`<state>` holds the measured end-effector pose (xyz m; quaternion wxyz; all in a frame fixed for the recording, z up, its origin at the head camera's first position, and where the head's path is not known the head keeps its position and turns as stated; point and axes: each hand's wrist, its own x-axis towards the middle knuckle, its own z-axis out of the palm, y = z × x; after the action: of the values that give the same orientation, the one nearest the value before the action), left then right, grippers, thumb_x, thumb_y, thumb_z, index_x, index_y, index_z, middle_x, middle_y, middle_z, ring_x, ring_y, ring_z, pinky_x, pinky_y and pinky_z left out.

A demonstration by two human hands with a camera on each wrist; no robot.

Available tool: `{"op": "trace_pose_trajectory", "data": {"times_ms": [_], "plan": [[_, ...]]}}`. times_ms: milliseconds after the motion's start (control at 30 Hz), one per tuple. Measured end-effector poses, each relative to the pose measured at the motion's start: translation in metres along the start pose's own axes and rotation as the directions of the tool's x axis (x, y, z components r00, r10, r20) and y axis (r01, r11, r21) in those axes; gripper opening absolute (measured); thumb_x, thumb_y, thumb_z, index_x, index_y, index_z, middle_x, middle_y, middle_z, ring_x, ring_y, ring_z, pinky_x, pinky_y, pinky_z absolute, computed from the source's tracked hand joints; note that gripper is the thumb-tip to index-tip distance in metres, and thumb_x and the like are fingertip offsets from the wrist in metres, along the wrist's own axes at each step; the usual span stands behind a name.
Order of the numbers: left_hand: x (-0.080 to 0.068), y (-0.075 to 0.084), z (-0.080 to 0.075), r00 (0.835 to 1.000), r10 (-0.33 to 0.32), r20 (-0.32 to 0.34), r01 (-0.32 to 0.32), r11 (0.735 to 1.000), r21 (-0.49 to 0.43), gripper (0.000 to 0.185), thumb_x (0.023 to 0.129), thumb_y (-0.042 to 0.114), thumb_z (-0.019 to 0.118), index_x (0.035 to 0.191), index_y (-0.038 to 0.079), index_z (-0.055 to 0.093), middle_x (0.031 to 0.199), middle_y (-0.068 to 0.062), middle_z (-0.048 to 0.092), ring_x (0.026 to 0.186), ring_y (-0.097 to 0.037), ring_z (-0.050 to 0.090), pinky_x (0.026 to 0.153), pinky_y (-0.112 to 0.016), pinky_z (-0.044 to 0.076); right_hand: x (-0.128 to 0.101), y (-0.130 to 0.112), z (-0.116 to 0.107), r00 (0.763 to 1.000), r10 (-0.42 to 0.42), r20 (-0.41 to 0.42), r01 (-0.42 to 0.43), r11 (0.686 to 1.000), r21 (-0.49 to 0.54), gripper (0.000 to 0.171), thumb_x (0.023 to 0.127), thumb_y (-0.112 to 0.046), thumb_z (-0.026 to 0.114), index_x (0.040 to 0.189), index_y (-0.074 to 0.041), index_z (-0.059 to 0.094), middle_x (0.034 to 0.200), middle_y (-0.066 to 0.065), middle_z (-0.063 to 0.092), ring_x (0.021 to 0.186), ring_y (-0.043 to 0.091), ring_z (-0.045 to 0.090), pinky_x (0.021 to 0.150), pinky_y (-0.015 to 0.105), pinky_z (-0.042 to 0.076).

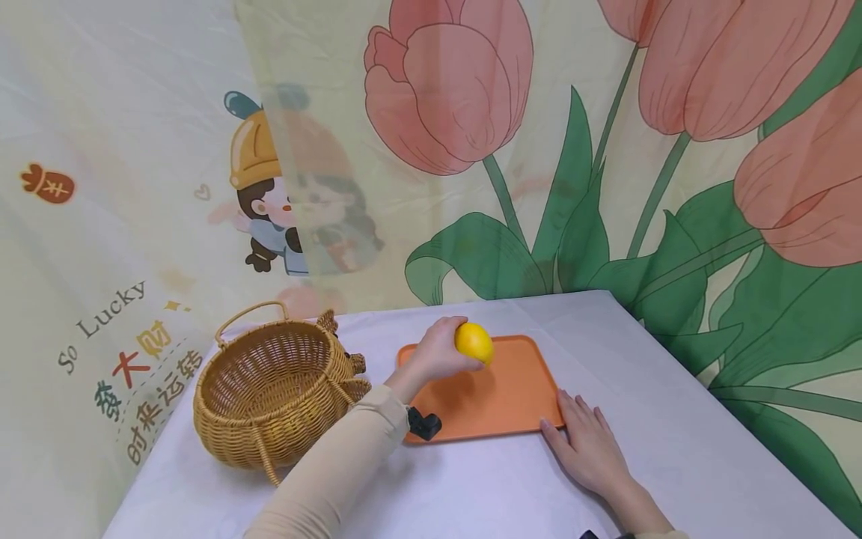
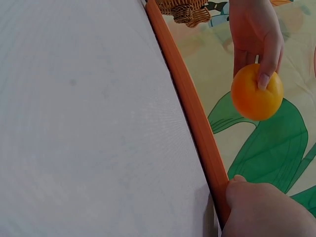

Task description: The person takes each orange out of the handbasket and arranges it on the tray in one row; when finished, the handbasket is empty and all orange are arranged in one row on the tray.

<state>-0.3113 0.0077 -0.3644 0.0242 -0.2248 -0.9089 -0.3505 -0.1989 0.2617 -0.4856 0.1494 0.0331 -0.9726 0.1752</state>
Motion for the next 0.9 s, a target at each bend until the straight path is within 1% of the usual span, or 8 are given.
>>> {"op": "trace_pose_trajectory", "data": {"times_ms": [200,367,667,900], "plan": [[0.002,0.000,0.004,1.000,-0.015,-0.003,0.015,1.000,-0.021,0.085,0.065,0.036,0.081,0.136,0.009,0.044,0.121,-0.005,0.050,0.100,-0.020,0.048,0.082,-0.037,0.045,0.001,0.000,0.000,1.000,0.008,0.001,-0.008,1.000,-0.005,0.081,0.090,-0.060,0.040,0.143,0.000,0.029,0.142,0.019,0.036,0.132,0.039,0.023,0.105,0.057,0.009],[0.001,-0.003,0.008,0.999,-0.035,0.010,0.035,0.999,-0.030,0.084,0.065,0.037,0.081,0.135,0.009,0.044,0.121,-0.006,0.050,0.100,-0.021,0.048,0.081,-0.037,0.045,0.001,-0.002,-0.001,1.000,0.019,0.021,-0.019,1.000,-0.005,0.081,0.090,-0.060,0.040,0.143,0.000,0.029,0.142,0.019,0.036,0.133,0.039,0.023,0.104,0.057,0.010],[0.005,-0.007,0.015,1.000,-0.020,0.000,0.020,0.999,-0.027,0.084,0.065,0.038,0.081,0.135,0.009,0.045,0.119,-0.005,0.051,0.099,-0.020,0.048,0.081,-0.036,0.045,0.001,-0.003,-0.003,1.000,0.015,0.008,-0.015,1.000,-0.014,0.082,0.089,-0.061,0.040,0.143,-0.001,0.030,0.142,0.018,0.037,0.133,0.038,0.024,0.104,0.057,0.010],[0.009,-0.002,0.021,1.000,-0.017,0.004,0.017,0.999,-0.030,0.083,0.065,0.037,0.082,0.134,0.010,0.045,0.119,-0.004,0.051,0.100,-0.019,0.048,0.082,-0.036,0.044,0.000,-0.002,-0.002,1.000,0.015,0.004,-0.015,1.000,-0.018,0.082,0.089,-0.062,0.040,0.143,0.000,0.031,0.142,0.018,0.037,0.132,0.039,0.024,0.104,0.058,0.010]]}}
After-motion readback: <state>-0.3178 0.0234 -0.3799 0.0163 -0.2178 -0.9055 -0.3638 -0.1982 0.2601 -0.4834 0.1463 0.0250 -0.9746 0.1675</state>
